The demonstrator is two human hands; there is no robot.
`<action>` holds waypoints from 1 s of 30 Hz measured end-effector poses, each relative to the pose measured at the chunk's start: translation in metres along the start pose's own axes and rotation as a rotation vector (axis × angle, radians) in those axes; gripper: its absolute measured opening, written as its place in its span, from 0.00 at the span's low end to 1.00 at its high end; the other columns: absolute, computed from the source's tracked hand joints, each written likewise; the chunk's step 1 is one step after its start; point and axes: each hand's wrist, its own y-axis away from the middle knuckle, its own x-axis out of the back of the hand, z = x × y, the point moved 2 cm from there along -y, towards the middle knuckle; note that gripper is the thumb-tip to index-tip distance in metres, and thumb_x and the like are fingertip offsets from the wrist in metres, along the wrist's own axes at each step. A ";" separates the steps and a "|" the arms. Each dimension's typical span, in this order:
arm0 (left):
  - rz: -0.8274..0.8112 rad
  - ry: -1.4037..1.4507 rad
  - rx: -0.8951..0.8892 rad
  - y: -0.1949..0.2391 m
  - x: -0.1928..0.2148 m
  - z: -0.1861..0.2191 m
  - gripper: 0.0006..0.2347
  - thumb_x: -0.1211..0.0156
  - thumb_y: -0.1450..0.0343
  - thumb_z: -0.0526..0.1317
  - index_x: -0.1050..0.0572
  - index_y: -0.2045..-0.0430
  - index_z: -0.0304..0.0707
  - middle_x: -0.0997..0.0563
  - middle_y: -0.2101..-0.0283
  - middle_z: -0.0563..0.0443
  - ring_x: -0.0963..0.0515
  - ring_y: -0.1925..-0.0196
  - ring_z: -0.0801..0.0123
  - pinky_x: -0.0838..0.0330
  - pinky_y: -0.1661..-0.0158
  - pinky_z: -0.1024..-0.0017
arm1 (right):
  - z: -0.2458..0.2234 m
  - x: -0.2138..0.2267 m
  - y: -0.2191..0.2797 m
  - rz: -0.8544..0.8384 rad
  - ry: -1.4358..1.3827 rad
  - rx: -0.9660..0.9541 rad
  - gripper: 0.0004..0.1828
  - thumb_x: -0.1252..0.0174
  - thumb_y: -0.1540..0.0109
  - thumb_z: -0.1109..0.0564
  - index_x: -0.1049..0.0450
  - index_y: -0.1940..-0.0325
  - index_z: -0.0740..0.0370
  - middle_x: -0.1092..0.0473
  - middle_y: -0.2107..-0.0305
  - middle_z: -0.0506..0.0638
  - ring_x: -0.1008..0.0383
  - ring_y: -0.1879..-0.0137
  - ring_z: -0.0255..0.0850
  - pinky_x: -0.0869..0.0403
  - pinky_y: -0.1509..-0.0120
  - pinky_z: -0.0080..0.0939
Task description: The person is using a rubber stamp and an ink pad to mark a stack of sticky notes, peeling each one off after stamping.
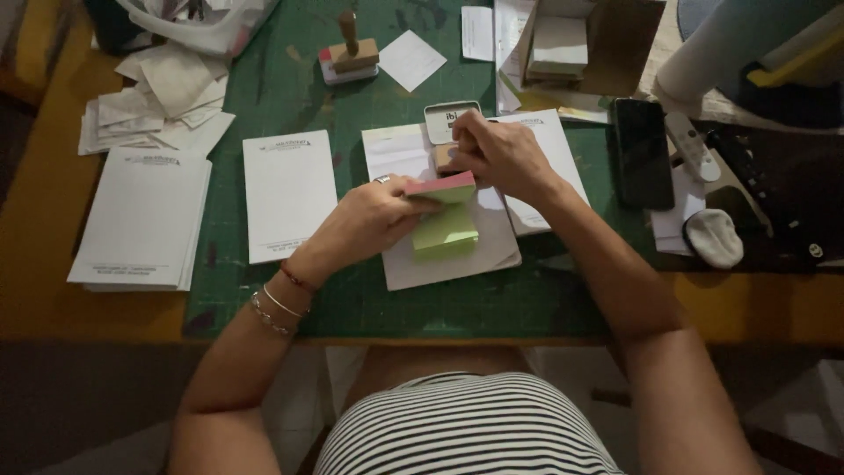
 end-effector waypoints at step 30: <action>-0.093 -0.161 -0.221 -0.002 0.014 0.011 0.13 0.40 0.22 0.36 0.20 0.43 0.36 0.16 0.42 0.40 0.13 0.50 0.55 0.16 0.60 0.59 | 0.000 0.012 0.001 -0.077 0.076 0.093 0.14 0.38 0.26 0.56 0.38 0.46 0.57 0.26 0.69 0.47 0.31 0.72 0.43 0.32 0.70 0.47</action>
